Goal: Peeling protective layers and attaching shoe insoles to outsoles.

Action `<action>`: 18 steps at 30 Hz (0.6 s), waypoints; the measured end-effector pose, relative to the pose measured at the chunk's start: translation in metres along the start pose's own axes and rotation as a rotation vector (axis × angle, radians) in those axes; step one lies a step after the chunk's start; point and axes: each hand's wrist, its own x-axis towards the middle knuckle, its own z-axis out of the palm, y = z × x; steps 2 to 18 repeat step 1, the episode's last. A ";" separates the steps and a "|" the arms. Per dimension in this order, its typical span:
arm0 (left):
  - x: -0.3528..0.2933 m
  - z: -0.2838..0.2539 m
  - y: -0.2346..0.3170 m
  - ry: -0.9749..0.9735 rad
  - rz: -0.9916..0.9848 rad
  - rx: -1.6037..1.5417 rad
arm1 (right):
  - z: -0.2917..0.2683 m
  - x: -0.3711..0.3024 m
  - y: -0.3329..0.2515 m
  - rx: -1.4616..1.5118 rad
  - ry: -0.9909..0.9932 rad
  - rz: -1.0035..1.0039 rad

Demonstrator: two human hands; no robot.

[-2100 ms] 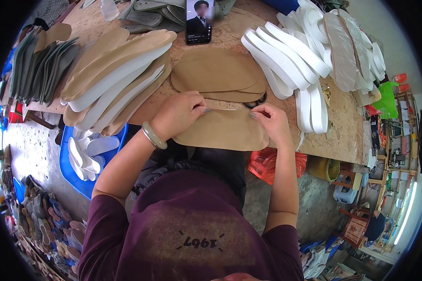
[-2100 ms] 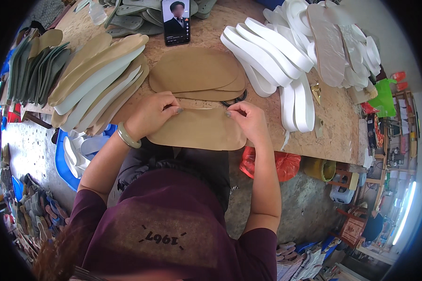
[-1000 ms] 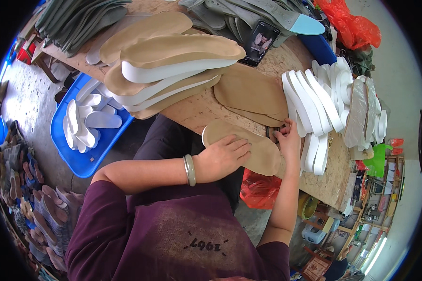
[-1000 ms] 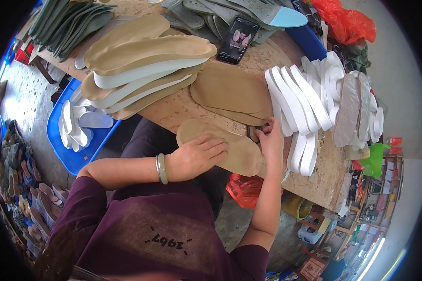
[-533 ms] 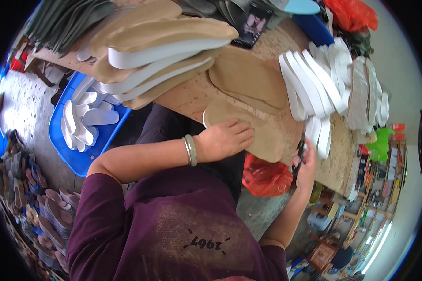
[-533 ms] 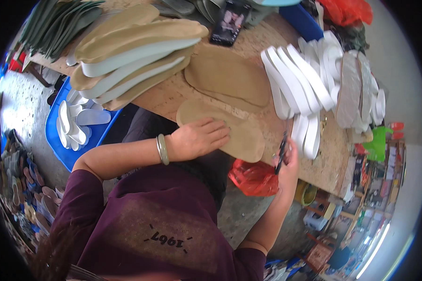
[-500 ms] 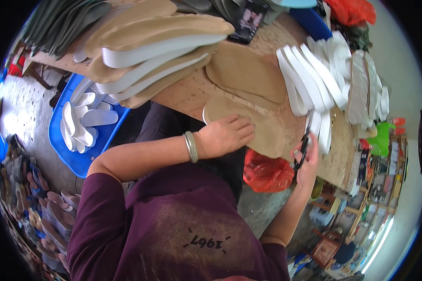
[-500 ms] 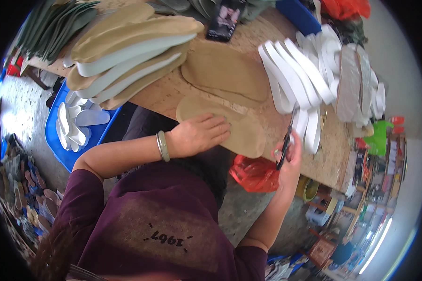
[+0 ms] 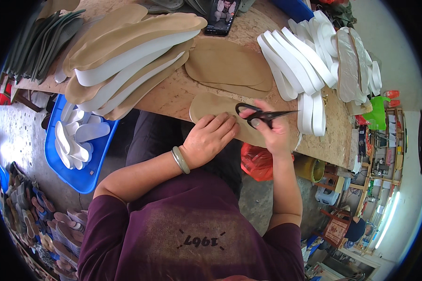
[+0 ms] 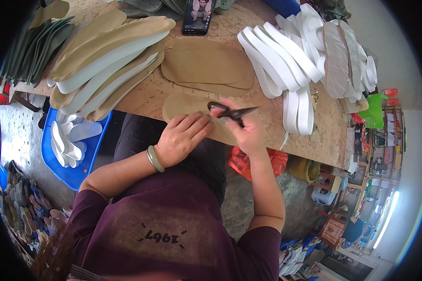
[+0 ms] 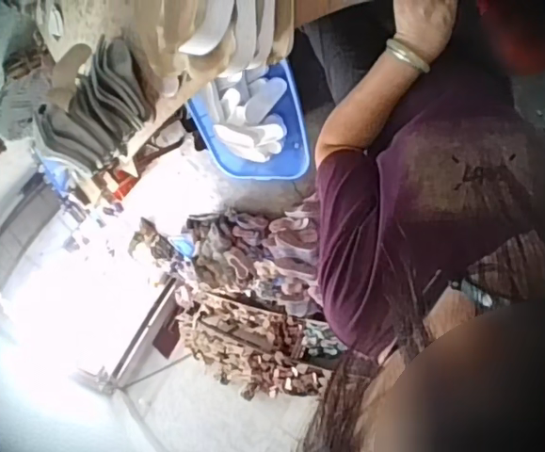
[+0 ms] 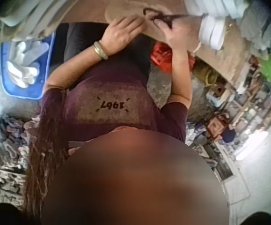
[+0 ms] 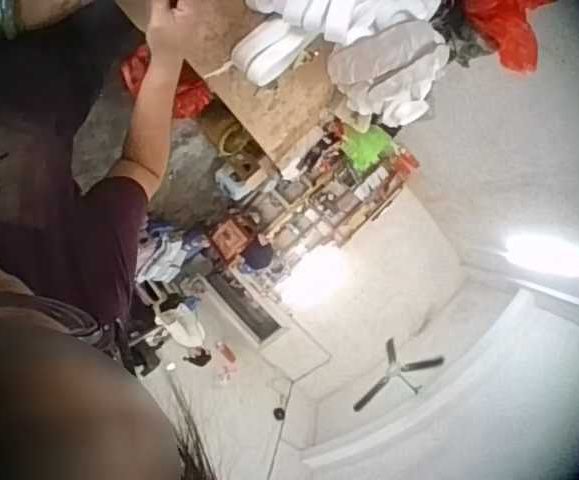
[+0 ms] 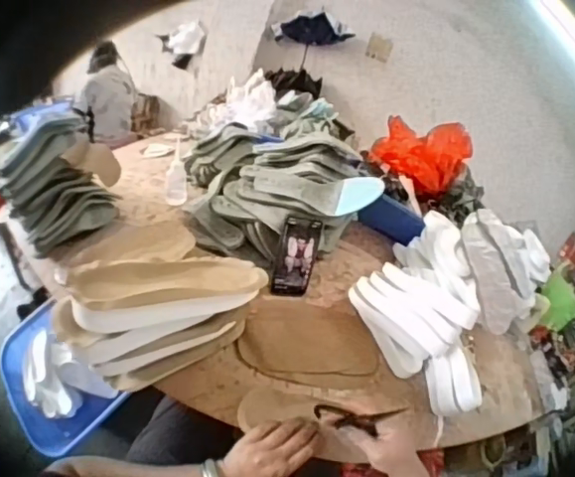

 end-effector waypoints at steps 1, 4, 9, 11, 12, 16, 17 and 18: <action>-0.001 0.002 -0.002 -0.001 0.015 0.020 | -0.002 0.002 0.004 -0.207 -0.125 -0.001; -0.001 0.002 -0.002 -0.001 0.015 0.020 | -0.002 0.002 0.004 -0.207 -0.125 -0.001; -0.001 0.002 -0.002 -0.001 0.015 0.020 | -0.002 0.002 0.004 -0.207 -0.125 -0.001; -0.001 0.002 -0.002 -0.001 0.015 0.020 | -0.002 0.002 0.004 -0.207 -0.125 -0.001; -0.001 0.002 -0.002 -0.001 0.015 0.020 | -0.002 0.002 0.004 -0.207 -0.125 -0.001; -0.001 0.002 -0.002 -0.001 0.015 0.020 | -0.002 0.002 0.004 -0.207 -0.125 -0.001; -0.001 0.002 -0.002 -0.001 0.015 0.020 | -0.002 0.002 0.004 -0.207 -0.125 -0.001; -0.001 0.002 -0.002 -0.001 0.015 0.020 | -0.002 0.002 0.004 -0.207 -0.125 -0.001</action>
